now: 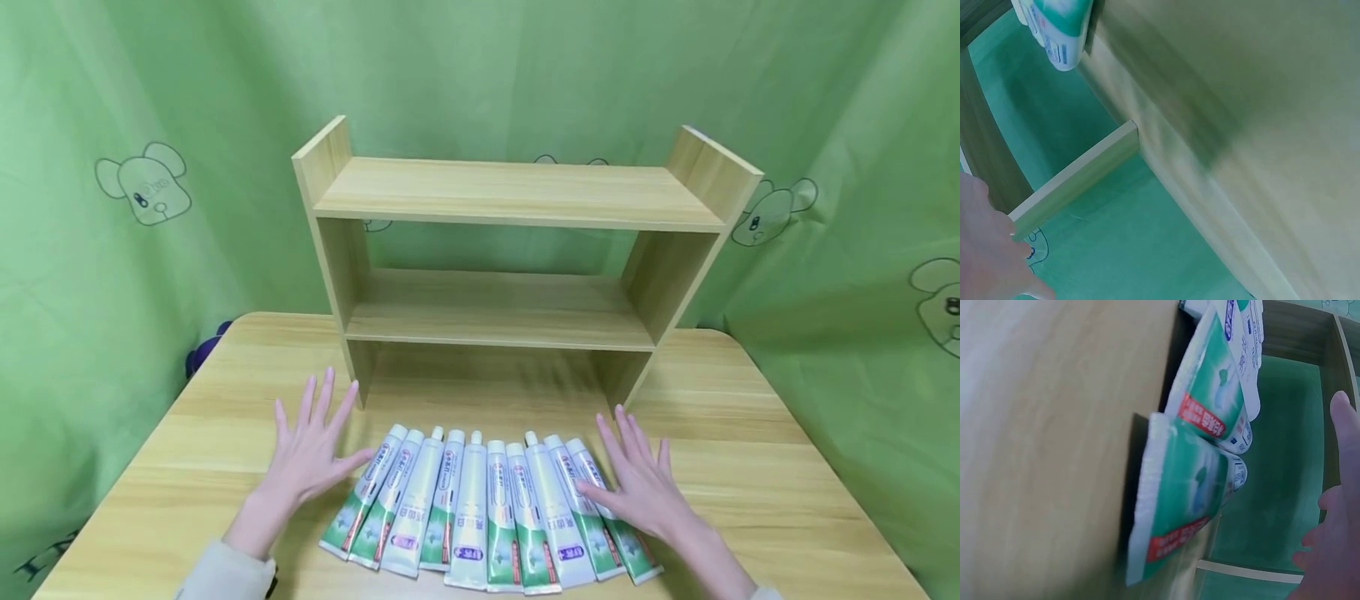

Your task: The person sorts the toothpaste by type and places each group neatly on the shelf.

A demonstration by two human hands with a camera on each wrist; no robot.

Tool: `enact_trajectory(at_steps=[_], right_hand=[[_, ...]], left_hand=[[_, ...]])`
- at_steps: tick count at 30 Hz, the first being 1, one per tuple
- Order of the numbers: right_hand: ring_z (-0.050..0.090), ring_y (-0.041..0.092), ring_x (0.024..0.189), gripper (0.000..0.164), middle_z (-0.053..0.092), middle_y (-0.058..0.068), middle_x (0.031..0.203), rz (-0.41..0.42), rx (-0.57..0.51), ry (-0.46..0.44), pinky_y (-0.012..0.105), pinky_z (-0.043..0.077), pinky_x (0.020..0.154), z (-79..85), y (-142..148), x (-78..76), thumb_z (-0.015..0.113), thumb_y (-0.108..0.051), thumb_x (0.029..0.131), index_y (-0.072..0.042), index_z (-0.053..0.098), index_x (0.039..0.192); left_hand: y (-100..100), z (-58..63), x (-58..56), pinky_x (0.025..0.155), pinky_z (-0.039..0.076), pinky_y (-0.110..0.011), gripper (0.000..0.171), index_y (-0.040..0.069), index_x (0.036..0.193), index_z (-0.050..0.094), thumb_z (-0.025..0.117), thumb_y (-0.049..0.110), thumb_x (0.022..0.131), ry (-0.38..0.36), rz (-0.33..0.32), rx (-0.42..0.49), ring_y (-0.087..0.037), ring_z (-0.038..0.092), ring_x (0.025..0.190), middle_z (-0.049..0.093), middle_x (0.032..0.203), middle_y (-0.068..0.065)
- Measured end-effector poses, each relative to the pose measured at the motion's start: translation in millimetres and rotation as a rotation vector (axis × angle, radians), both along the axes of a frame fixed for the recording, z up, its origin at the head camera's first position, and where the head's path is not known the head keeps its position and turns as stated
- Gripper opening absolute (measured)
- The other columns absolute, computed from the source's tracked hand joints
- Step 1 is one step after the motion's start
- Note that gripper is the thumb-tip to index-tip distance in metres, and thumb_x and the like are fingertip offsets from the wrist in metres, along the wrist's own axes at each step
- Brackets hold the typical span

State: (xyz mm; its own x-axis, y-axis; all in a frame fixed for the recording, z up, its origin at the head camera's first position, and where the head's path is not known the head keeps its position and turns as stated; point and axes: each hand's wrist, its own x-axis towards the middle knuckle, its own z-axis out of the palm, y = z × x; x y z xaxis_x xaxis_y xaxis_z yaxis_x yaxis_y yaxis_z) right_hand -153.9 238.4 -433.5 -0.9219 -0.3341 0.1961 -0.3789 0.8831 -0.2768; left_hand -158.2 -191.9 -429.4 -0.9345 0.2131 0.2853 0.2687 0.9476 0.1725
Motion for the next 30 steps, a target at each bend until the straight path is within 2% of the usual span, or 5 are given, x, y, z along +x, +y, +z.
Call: enact_trajectory(at_steps=[11,16,19,24,30], right_hand=[[0.014,0.052,0.13,0.094,0.003,0.023,0.15,0.083,-0.18,-0.113,0.076,0.001,0.1,-7.1,6,2.1,0.064,-0.036,0.081,-0.012,0.003,0.147],[0.012,0.051,0.131,0.094,0.004,0.024,0.149,0.136,-0.296,-0.181,0.072,0.011,0.102,-10.3,10,0.5,0.066,-0.027,0.082,-0.013,-0.001,0.147],[0.023,0.05,0.128,0.093,0.015,0.028,0.146,0.139,-0.346,-0.217,0.071,0.027,0.097,-11.4,13,0.4,0.066,-0.025,0.083,-0.015,0.0,0.147],[0.046,0.043,0.111,0.083,0.043,0.027,0.126,0.111,-0.369,-0.256,0.063,0.047,0.084,-12.5,19,0.1,0.064,-0.025,0.085,-0.007,0.011,0.146],[0.054,0.031,0.102,0.071,0.051,0.016,0.114,0.11,-0.376,-0.311,0.045,0.053,0.086,-14.2,23,0.0,0.057,-0.023,0.09,0.007,0.017,0.141]], left_hand=[[-12,14.5,-22.8,0.103,0.003,-0.074,0.083,0.027,0.147,0.006,0.053,0.051,0.084,0.076,-0.127,0.139,-0.039,-0.002,0.138,-0.007,0.151,-0.019],[-18,20.1,-36.0,0.105,0.013,-0.07,0.079,0.023,0.147,0.009,0.043,0.06,0.086,0.193,-0.204,0.234,-0.044,0.009,0.135,0.0,0.151,-0.02],[-21,22.2,-44.0,0.104,0.019,-0.069,0.081,0.016,0.147,0.014,0.038,0.064,0.085,0.286,-0.224,0.276,-0.047,0.017,0.132,0.007,0.15,-0.022],[-23,26.9,-54.8,0.104,0.026,-0.066,0.083,0.009,0.145,0.019,0.051,0.055,0.084,0.366,-0.215,0.306,-0.046,0.027,0.128,0.02,0.148,-0.021],[-24,35.0,-66.6,0.106,0.023,-0.065,0.079,0.007,0.142,0.027,0.065,0.03,0.077,0.419,-0.197,0.346,-0.041,0.038,0.122,0.038,0.139,-0.021]])
